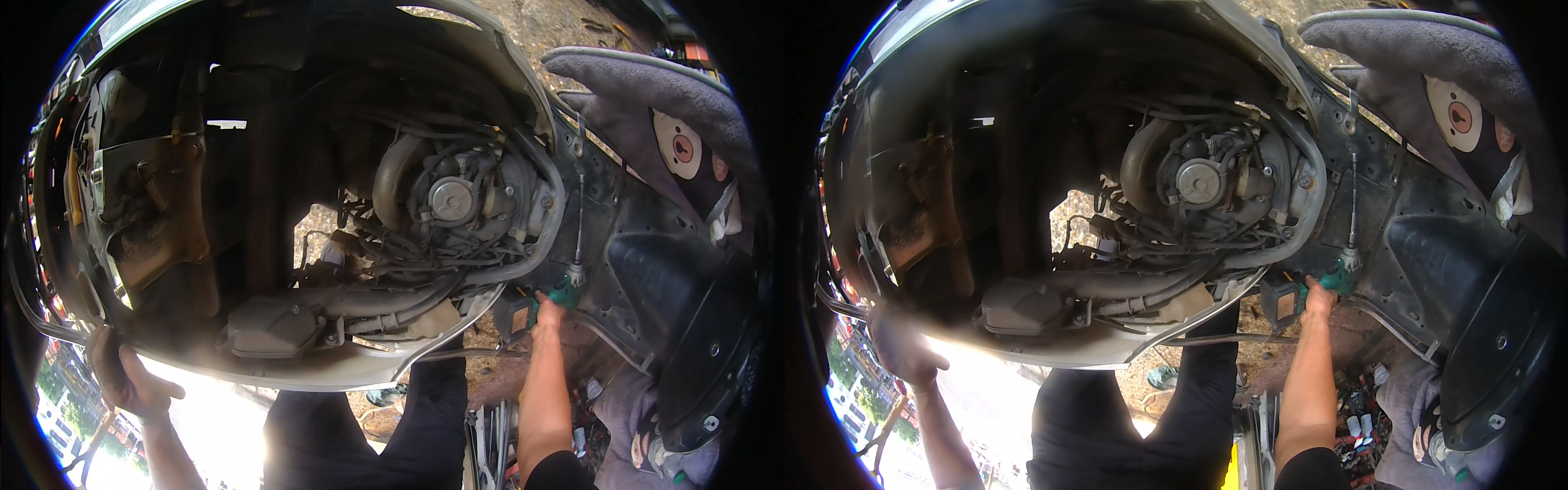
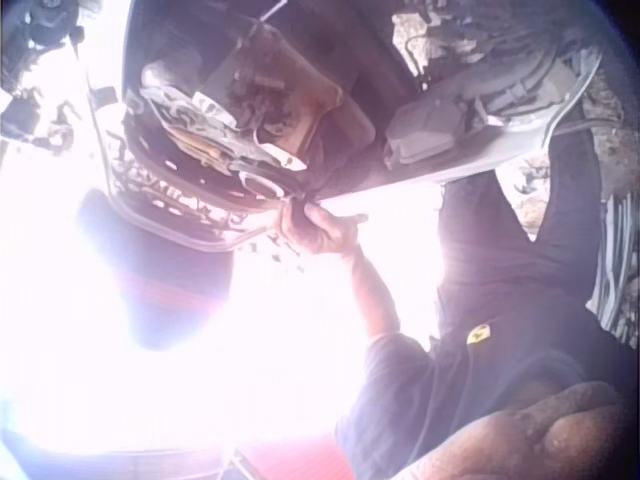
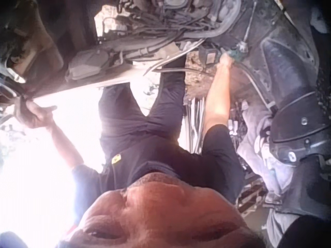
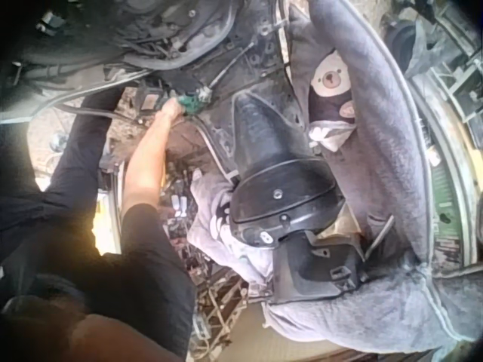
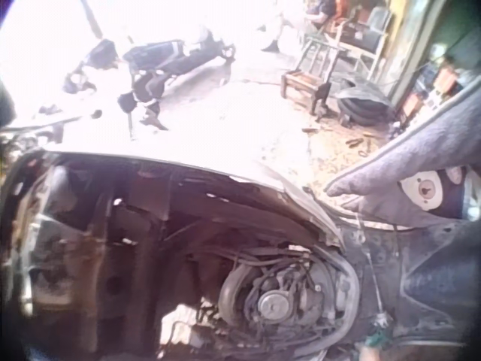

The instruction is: The person uses a cordless impact driver to remove bolts from the rear undercarriage and side panels of a scooter. They detach a metal luggage rack and set it aside, then continue removing fasteners from the frame and bodywork.

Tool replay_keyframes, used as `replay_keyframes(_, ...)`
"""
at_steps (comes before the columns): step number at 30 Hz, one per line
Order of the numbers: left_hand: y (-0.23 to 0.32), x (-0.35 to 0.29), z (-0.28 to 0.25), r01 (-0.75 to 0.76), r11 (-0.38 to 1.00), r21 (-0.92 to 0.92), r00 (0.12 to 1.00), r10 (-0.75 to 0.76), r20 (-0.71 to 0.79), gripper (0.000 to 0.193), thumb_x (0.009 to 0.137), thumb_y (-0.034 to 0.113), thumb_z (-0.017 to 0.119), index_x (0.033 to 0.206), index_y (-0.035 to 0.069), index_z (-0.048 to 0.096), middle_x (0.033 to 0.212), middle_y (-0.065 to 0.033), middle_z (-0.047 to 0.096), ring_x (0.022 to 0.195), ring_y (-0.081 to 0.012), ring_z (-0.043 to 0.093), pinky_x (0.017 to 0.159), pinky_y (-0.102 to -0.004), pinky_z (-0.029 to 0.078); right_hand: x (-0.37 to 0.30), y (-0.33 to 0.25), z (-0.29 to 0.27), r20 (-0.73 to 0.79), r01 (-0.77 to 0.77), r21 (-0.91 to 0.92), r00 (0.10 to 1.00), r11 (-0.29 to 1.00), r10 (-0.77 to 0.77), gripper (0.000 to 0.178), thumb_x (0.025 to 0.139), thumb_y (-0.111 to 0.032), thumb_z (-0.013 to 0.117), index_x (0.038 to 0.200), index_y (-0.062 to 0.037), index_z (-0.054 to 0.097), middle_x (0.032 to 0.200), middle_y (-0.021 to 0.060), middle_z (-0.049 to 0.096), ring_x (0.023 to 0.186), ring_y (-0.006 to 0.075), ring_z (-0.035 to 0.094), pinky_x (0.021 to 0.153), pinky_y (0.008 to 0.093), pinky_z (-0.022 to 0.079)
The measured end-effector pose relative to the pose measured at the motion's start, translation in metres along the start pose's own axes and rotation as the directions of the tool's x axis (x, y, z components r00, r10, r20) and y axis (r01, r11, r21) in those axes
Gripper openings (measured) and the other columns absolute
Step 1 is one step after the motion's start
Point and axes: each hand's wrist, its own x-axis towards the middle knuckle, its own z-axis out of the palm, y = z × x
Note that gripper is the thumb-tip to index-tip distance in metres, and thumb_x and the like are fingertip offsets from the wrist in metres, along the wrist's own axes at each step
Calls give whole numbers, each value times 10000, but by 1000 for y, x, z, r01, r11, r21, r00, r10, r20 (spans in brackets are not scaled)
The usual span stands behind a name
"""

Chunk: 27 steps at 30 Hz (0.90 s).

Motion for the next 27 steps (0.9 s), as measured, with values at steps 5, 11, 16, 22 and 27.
replay_keyframes(5, 0, 2, 0, 21, 1000, 20, 1000, -21, 19, 276, 902, 125, 491, 1087, -58, 584, 1082, -161, 590, 1008, -295, 575, 904, -396, 454, 17, 12, -9, 71, -52, 99, 996, 994, 45, 448, 763, 15, 675, 1191, 10, 542, 1055, 128, 637, 921, 287, 643, 810, 391, 529)
replay_keyframes(11, 16, 12, 3, 79, 992, -100, 995, -72, 75, 281, 918, 188, 515, 1056, -49, 575, 1039, -163, 582, 966, -311, 573, 851, -404, 462, -32, 5, -29, 302, -348, 308, 918, 886, 256, 243, 769, -14, 654, 994, -37, 565, 859, 115, 633, 721, 271, 658, 684, 422, 587)
replay_keyframes(16, 23, 20, 0, -12, 977, -212, 1000, 17, 18, 273, 815, 80, 566, 1056, -46, 583, 989, -177, 553, 907, -320, 546, 800, -406, 442, -135, 3, -65, 329, -358, 262, 906, 896, 266, 227, 755, -111, 699, 921, -53, 555, 777, 87, 625, 679, 247, 652, 642, 392, 575)
replay_keyframes(22, 10, 24, -10, -141, 861, -488, 983, 180, 33, 353, 682, 58, 630, 1033, 20, 610, 896, -165, 588, 729, -307, 566, 615, -384, 460, -285, 27, -87, 295, -355, 246, 914, 902, 279, 225, 763, -146, 712, 897, -76, 546, 706, 50, 590, 624, 202, 630, 589, 357, 550)
replay_keyframes(27, -3, 22, -11, -263, 803, -534, 949, 315, 7, 388, 634, 81, 659, 1018, 48, 617, 854, -131, 575, 688, -281, 571, 564, -356, 467, -376, 34, -71, 476, -247, 321, 877, 914, 70, 256, 754, -127, 707, 909, -57, 516, 716, 64, 562, 626, 209, 596, 639, 377, 552)
